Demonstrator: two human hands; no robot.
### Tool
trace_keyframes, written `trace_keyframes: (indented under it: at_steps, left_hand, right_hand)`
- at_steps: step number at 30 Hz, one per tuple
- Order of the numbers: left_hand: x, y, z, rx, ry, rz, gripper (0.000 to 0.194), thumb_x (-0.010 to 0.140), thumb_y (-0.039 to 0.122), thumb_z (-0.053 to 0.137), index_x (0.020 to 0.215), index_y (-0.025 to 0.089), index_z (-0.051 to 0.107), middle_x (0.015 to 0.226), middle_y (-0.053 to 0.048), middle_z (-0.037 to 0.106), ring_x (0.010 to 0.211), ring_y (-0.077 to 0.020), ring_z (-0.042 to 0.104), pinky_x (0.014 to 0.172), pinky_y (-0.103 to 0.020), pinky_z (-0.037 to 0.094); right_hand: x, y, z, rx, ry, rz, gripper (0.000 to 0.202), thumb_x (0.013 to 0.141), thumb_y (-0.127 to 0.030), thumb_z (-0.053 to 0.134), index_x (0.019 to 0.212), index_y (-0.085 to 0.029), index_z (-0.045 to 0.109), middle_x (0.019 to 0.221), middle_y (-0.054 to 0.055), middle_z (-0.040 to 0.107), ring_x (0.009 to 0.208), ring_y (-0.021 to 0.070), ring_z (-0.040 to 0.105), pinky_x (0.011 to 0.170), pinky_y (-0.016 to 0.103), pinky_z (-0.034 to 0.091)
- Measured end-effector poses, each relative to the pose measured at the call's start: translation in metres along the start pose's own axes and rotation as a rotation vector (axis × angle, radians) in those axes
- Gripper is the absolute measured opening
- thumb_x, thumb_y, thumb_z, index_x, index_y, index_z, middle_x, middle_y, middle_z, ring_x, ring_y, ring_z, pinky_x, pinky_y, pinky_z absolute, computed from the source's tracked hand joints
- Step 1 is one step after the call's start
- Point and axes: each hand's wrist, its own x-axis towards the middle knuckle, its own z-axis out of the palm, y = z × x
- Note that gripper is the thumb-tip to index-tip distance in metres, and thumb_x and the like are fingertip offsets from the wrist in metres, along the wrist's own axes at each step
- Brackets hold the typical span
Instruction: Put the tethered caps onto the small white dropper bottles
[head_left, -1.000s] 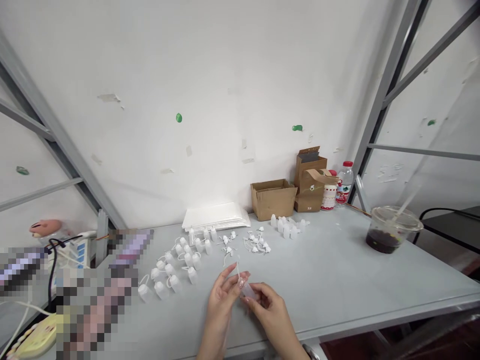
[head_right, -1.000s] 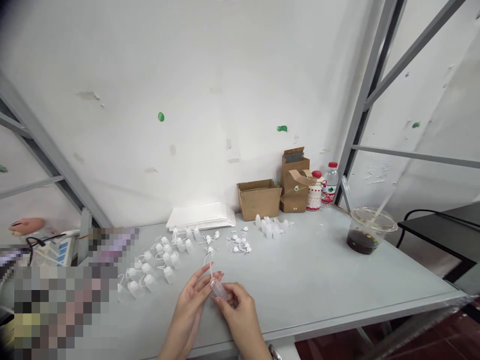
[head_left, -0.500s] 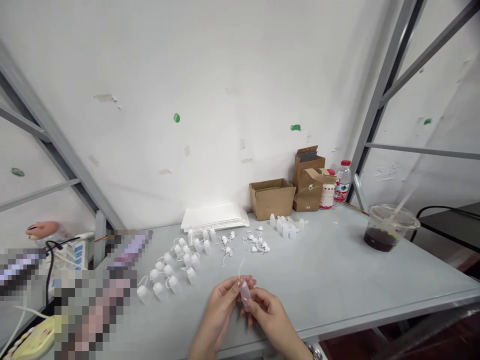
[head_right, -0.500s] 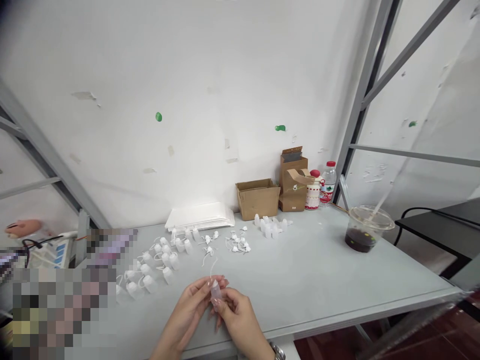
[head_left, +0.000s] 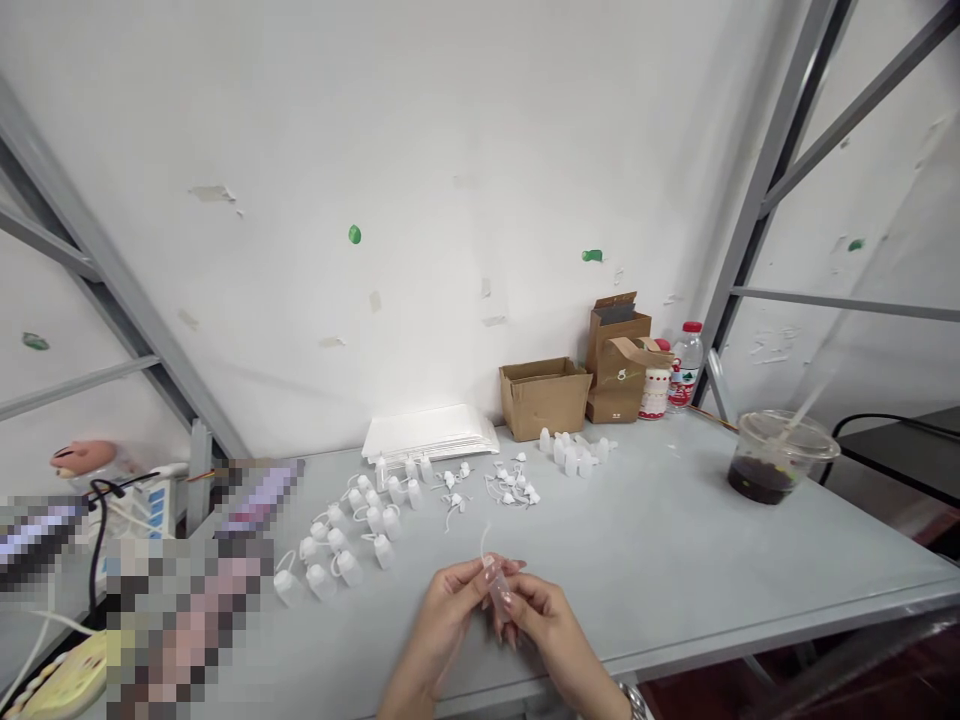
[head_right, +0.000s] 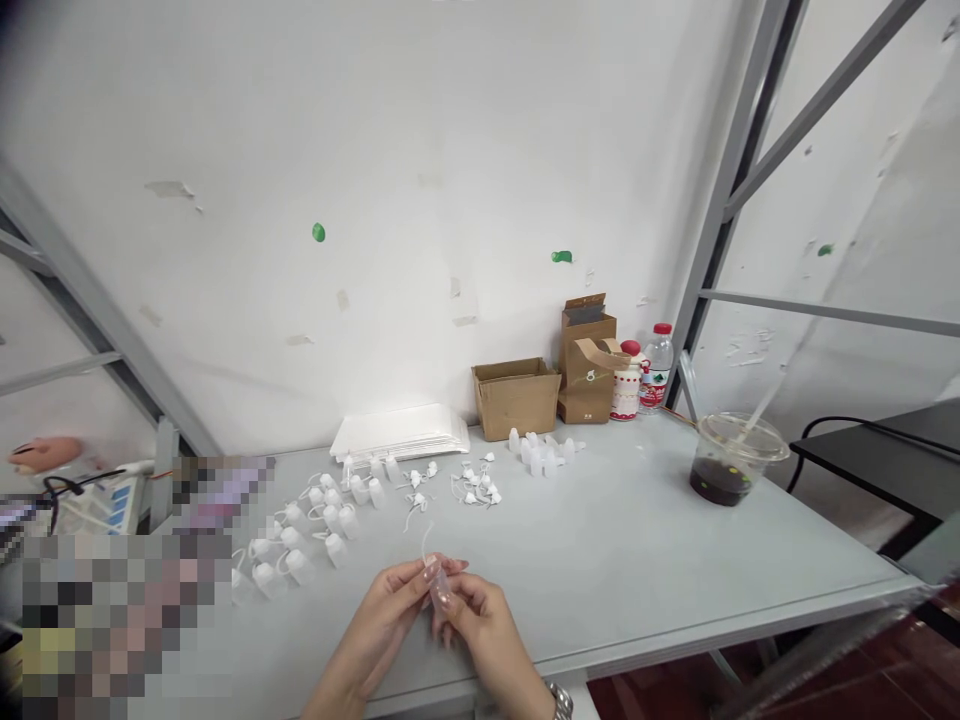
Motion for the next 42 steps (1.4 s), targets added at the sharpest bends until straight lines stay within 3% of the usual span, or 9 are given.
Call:
trace_keyframes:
  at_steps: [3,8,17,24,29,32,36,42]
  left_hand:
    - [0.000,0.004,-0.002,-0.008,-0.005,0.006,0.029,0.071,0.038,0.062,0.078,0.011,0.072,0.093,-0.015,0.070,0.097,-0.0279,0.058,0.088,-0.037,0.039]
    - [0.003,0.002,-0.005,-0.095,0.180,0.022,0.030,0.061,0.037,0.071,0.079,0.013,0.072,0.095,-0.015,0.070,0.107,-0.0307,0.053,0.092,-0.038,0.036]
    - [0.003,0.000,-0.006,-0.184,0.130,0.001,0.030,0.067,0.036,0.067,0.085,0.013,0.071,0.097,-0.015,0.069,0.101,-0.0269,0.057,0.085,-0.034,0.042]
    - [0.001,0.001,0.002,0.006,0.197,0.043,0.036,0.061,0.042,0.070,0.083,0.014,0.072,0.097,-0.014,0.070,0.100,-0.0304,0.058,0.092,-0.041,0.039]
    - [0.001,-0.005,0.005,-0.037,0.333,0.076,0.039,0.056,0.043,0.072,0.082,0.014,0.072,0.092,-0.013,0.071,0.097,-0.0295,0.060,0.090,-0.039,0.041]
    - [0.002,-0.010,0.002,-0.055,0.389,0.079,0.038,0.055,0.043,0.072,0.079,0.014,0.073,0.090,-0.013,0.072,0.096,-0.0294,0.061,0.091,-0.038,0.041]
    - [0.003,-0.014,0.001,-0.027,0.339,0.078,0.035,0.061,0.043,0.069,0.079,0.014,0.072,0.093,-0.013,0.071,0.096,-0.0289,0.060,0.088,-0.037,0.042]
    - [0.004,-0.010,0.006,-0.071,0.210,0.038,0.037,0.063,0.044,0.067,0.082,0.013,0.072,0.098,-0.016,0.069,0.098,-0.0300,0.059,0.090,-0.040,0.040]
  right_hand:
    - [0.003,-0.001,-0.002,0.095,-0.051,0.029,0.039,0.073,-0.050,0.058,0.061,-0.014,0.058,0.052,-0.001,0.052,0.045,0.0086,0.042,0.047,0.022,0.033]
    - [0.008,0.002,-0.001,0.073,0.074,0.021,0.033,0.062,-0.041,0.073,0.077,-0.013,0.064,0.058,-0.001,0.058,0.051,0.0097,0.050,0.052,0.022,0.038]
    - [0.004,0.000,0.000,0.054,-0.025,0.000,0.037,0.074,-0.049,0.058,0.069,-0.013,0.062,0.052,0.002,0.061,0.047,0.0110,0.051,0.051,0.023,0.040]
    - [-0.002,0.003,0.000,-0.069,0.135,-0.043,0.036,0.074,-0.048,0.059,0.081,-0.013,0.064,0.059,0.002,0.062,0.053,0.0128,0.052,0.054,0.024,0.041]
    - [-0.004,0.002,0.004,-0.197,0.220,-0.065,0.034,0.075,-0.047,0.058,0.087,-0.017,0.066,0.072,0.005,0.065,0.066,0.0174,0.055,0.063,0.027,0.045]
    - [-0.003,0.000,0.007,-0.236,0.238,-0.061,0.033,0.070,-0.045,0.064,0.088,-0.018,0.067,0.078,0.006,0.067,0.071,0.0198,0.056,0.067,0.029,0.045]
    - [-0.003,0.000,0.007,-0.213,0.239,-0.036,0.028,0.067,-0.043,0.068,0.080,-0.018,0.067,0.069,0.003,0.065,0.066,0.0184,0.055,0.063,0.027,0.043]
    - [0.003,-0.001,0.001,-0.019,0.119,-0.018,0.038,0.070,-0.052,0.061,0.070,-0.015,0.063,0.055,0.001,0.058,0.050,0.0130,0.050,0.052,0.024,0.038]
